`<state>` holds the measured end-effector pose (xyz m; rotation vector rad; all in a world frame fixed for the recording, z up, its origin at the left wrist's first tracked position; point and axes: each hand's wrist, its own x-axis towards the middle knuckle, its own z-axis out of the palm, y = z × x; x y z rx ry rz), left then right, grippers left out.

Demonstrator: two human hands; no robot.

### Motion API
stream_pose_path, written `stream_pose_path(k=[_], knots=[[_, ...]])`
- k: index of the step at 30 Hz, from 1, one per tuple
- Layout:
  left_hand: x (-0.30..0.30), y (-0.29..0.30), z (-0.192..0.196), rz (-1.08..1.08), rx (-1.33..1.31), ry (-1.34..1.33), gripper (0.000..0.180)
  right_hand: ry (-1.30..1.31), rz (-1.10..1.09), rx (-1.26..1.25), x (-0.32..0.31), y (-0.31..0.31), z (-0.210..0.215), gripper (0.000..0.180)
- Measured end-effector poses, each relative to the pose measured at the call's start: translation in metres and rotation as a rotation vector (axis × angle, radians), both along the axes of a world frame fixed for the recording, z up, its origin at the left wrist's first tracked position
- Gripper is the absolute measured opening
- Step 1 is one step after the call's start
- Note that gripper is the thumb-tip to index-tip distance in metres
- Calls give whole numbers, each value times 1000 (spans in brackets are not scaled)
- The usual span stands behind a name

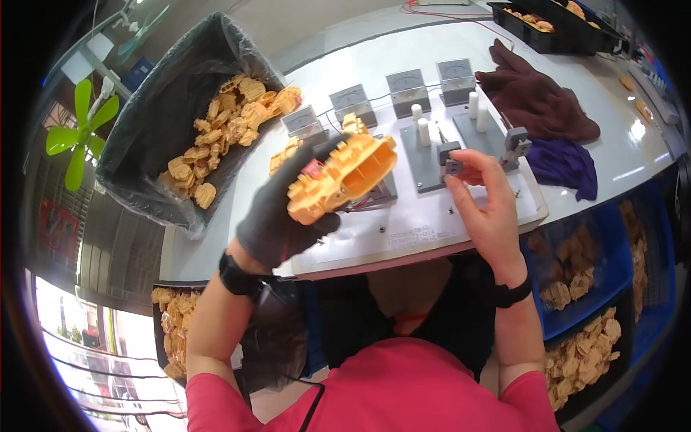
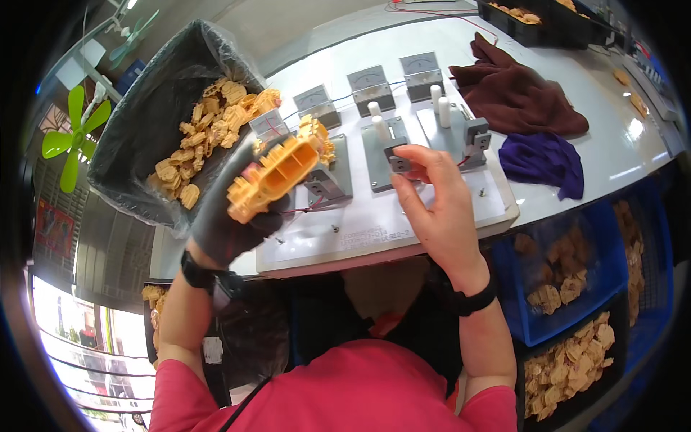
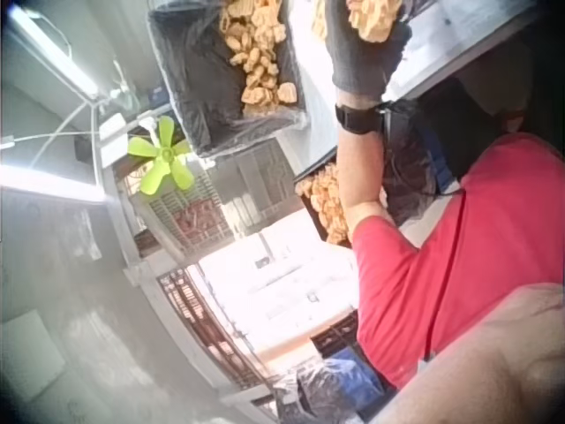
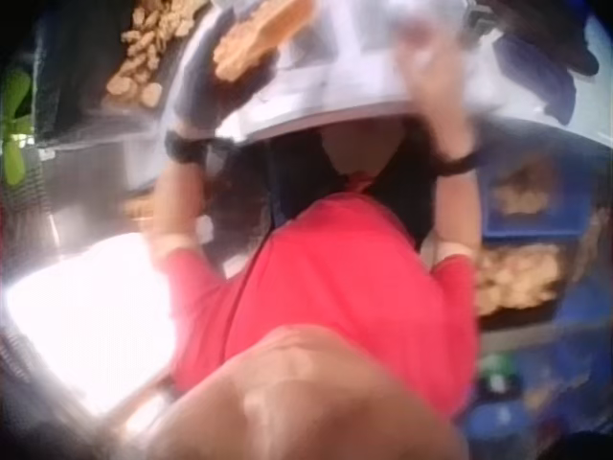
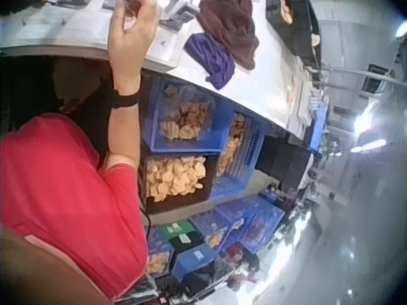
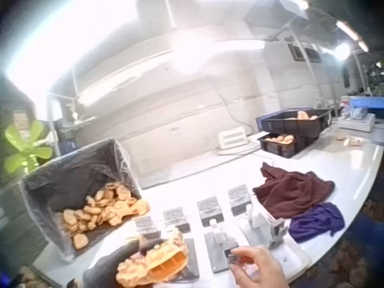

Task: The person places yellow plastic components onto a white testing board with metal clamps and wires. They repeatedly pick up parts from a black bin, position them on the board, and adjust the clamps to secure them. The person handles the parts one at a time, moving between the bin and the board throughout the clip.

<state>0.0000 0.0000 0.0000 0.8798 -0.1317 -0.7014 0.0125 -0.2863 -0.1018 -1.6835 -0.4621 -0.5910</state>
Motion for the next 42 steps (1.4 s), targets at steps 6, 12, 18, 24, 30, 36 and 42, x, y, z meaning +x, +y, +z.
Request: stream_pose_path(k=[6, 12, 18, 24, 30, 36, 42], knots=[[39, -33, 40, 79, 700, -1206, 70, -17, 25, 7, 1, -11, -4, 22], [111, -78, 50, 70, 929, -562, 54, -25, 20, 3, -2, -8, -1, 23], [105, -101, 38, -10, 1022, -627, 61, -58, 59, 36, 0, -8, -1, 24], [95, -114, 41, -130, 1113, -707, 60, -72, 22, 20, -1, -10, -2, 24], [109, -130, 20, -232, 1322, -743, 40, -40, 31, -26, -4, -9, -2, 26], [64, -93, 59, -26, 1286, -943, 61, -51, -170, 145, 1, -3, -5, 26], [-38, -19, 60, 496, 1314, -873, 52, -55, -133, 14, -3, -7, -6, 14]])
